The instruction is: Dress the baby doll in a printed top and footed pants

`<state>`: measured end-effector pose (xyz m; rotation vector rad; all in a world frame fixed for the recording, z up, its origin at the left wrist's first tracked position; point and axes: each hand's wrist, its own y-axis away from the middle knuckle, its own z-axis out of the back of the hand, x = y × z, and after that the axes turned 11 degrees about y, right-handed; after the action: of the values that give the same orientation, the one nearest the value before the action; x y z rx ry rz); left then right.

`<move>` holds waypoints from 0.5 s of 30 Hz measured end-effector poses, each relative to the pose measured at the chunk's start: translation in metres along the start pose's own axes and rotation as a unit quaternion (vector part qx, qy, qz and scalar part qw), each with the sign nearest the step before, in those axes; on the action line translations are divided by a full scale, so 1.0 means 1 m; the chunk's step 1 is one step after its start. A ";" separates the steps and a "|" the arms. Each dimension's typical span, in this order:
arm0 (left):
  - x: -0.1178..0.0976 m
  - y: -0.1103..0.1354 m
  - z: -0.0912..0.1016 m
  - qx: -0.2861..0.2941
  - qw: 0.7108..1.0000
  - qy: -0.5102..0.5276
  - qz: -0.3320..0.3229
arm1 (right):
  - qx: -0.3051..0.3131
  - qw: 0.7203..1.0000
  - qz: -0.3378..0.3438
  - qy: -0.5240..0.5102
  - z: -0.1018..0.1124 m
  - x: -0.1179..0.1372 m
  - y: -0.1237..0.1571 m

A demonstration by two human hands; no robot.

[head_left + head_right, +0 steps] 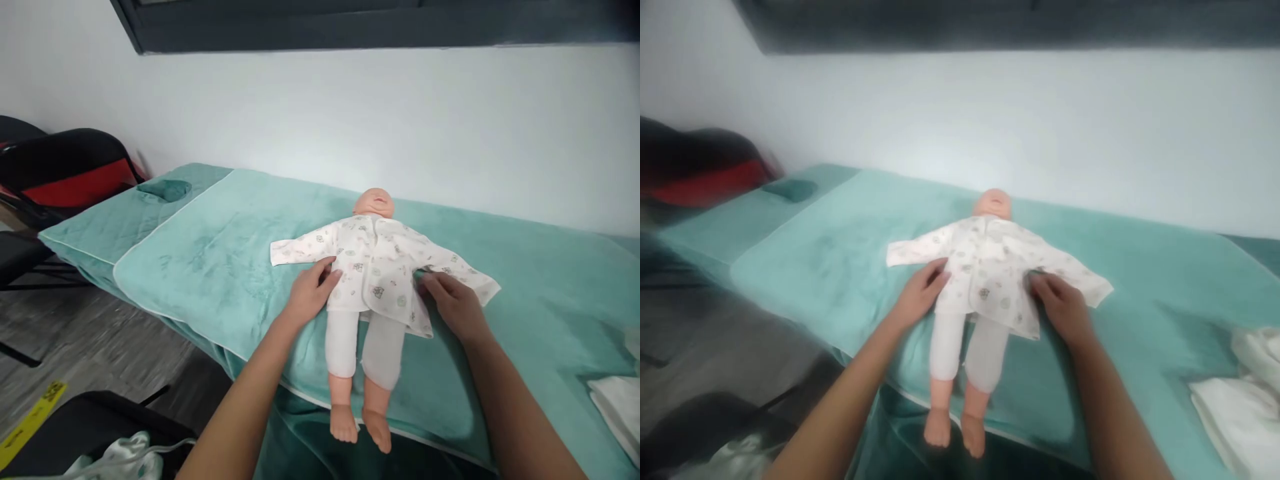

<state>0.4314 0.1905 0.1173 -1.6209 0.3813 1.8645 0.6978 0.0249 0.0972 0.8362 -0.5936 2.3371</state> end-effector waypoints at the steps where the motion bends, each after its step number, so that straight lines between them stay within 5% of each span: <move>1: -0.003 0.000 0.000 0.013 1.000 0.015 0.008 | 0.032 0.999 0.026 0.009 -0.001 0.002 0.002; 4: -0.009 -0.003 -0.003 0.052 0.994 0.093 0.033 | 0.096 0.991 0.089 -0.036 -0.002 0.009 0.005; 7: -0.010 -0.016 -0.014 0.059 0.982 0.172 0.045 | 0.080 0.988 0.085 -0.104 -0.004 0.012 0.002; 15: 0.002 -0.073 -0.039 -0.083 0.983 0.164 -0.015 | -0.013 0.979 -0.026 -0.202 -0.021 0.021 -0.027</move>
<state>0.5071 0.2229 0.1209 -2.0435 0.3436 1.6435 0.6939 0.0643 0.1023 1.3123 -0.7548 2.1178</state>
